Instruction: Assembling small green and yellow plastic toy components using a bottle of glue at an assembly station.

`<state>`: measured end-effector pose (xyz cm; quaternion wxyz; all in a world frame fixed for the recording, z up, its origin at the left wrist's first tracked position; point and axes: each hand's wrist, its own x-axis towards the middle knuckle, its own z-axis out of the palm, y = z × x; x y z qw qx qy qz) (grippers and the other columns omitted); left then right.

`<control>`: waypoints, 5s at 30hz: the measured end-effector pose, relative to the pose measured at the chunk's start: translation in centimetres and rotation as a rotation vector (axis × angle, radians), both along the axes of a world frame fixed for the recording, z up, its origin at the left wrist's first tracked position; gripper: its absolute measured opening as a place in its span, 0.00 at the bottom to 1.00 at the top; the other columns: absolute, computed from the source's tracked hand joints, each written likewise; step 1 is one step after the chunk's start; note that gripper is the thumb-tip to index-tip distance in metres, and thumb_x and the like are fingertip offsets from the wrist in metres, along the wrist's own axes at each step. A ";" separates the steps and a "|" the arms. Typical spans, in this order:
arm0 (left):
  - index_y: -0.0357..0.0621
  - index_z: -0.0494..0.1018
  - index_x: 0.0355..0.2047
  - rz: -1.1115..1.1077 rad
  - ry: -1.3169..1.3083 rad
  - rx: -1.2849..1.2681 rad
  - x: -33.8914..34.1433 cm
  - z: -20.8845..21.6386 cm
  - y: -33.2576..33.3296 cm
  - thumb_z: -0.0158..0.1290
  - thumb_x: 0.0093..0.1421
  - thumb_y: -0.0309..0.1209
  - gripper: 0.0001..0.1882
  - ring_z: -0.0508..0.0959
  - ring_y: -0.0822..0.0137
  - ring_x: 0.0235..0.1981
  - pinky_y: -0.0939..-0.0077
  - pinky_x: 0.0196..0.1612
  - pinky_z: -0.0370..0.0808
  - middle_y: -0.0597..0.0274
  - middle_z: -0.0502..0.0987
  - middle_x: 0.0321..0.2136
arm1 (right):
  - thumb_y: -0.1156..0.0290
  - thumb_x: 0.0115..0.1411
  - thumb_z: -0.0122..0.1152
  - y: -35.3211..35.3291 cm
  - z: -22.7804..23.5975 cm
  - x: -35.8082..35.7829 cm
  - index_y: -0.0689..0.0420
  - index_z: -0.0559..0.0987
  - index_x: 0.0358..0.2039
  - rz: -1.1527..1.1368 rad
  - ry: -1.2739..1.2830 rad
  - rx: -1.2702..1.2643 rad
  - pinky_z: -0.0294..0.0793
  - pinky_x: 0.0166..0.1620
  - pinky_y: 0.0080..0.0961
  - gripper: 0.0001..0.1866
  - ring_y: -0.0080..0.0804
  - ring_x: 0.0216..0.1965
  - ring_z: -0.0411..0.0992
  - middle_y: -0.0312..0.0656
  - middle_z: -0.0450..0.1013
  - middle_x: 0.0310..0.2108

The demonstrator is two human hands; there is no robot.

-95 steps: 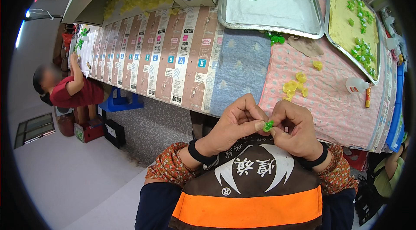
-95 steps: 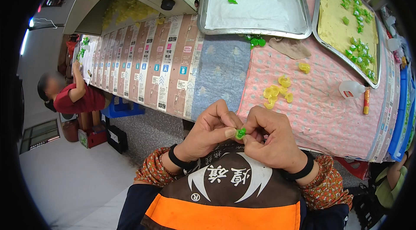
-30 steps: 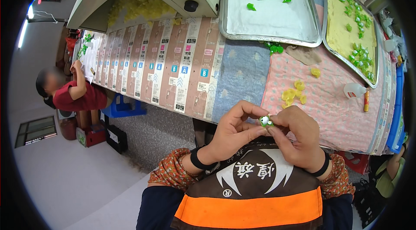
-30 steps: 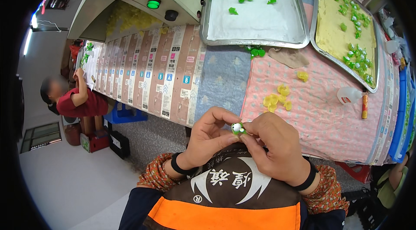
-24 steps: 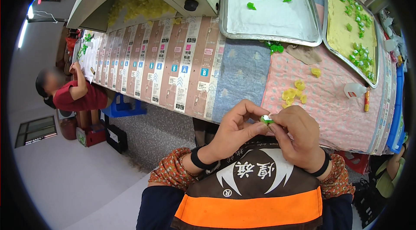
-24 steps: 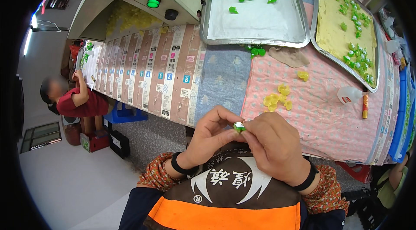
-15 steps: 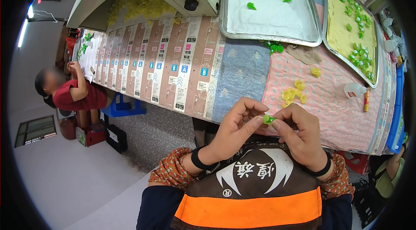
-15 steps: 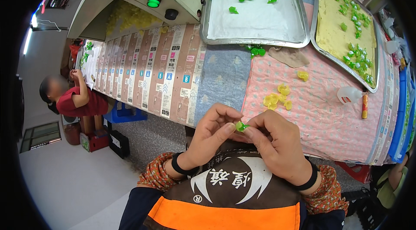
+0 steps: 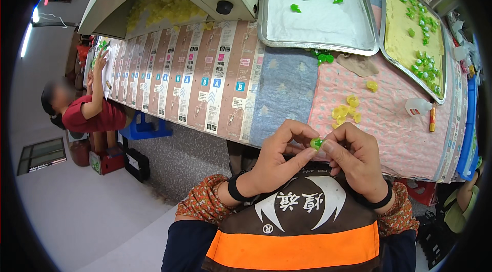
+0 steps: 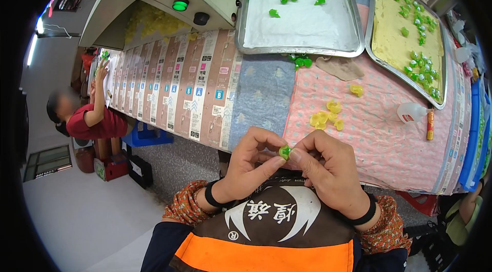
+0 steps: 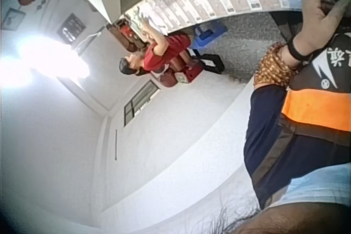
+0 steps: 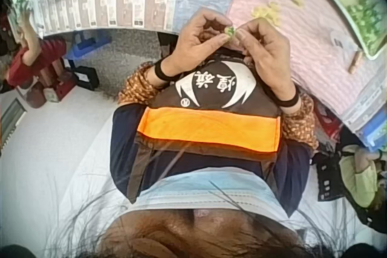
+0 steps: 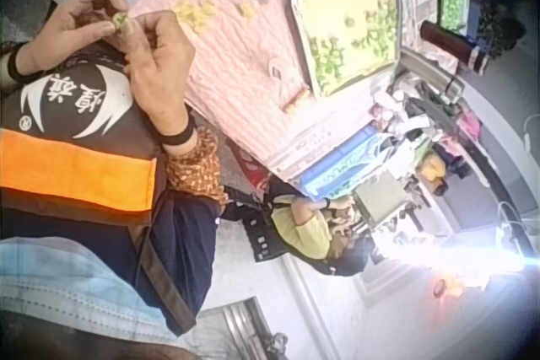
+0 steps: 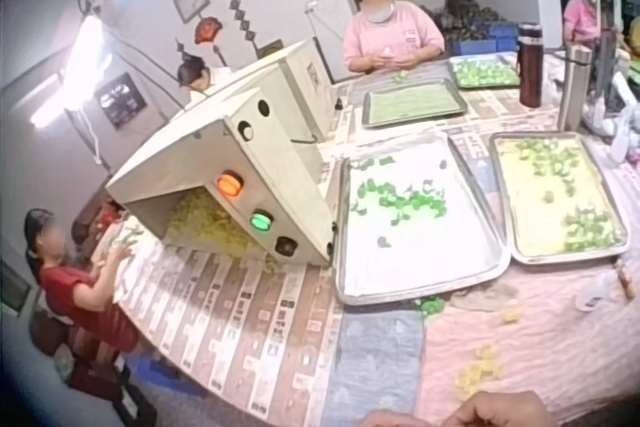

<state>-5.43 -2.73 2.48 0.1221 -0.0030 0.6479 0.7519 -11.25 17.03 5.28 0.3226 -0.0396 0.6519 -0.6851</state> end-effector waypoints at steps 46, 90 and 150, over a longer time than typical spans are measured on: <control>0.46 0.74 0.39 -0.187 0.494 -0.943 -10.6 2.6 2.7 0.55 0.60 0.30 0.07 0.76 0.54 0.35 0.62 0.35 0.73 0.60 0.74 0.31 | 0.81 0.55 0.54 17.4 -1.3 -6.7 0.58 0.73 0.52 -0.266 0.407 0.461 0.65 0.38 0.15 0.22 0.19 0.36 0.62 0.32 0.67 0.39; 0.36 0.67 0.48 -0.048 -0.143 0.033 -3.9 1.9 1.3 0.53 0.65 0.20 0.12 0.78 0.73 0.41 0.79 0.46 0.79 0.58 0.74 0.43 | 0.81 0.55 0.65 -0.5 -0.4 -0.9 0.56 0.70 0.39 -0.301 0.184 -0.025 0.74 0.35 0.17 0.14 0.17 0.32 0.72 0.35 0.74 0.31; 0.40 0.68 0.52 -0.051 -0.304 0.660 -1.8 -2.9 -0.4 0.51 0.67 0.28 0.14 0.80 0.60 0.47 0.62 0.45 0.84 0.48 0.77 0.46 | 0.77 0.44 0.74 2.8 2.8 -0.3 0.62 0.78 0.40 0.073 1.041 0.199 0.66 0.21 0.30 0.21 0.38 0.18 0.71 0.44 0.75 0.23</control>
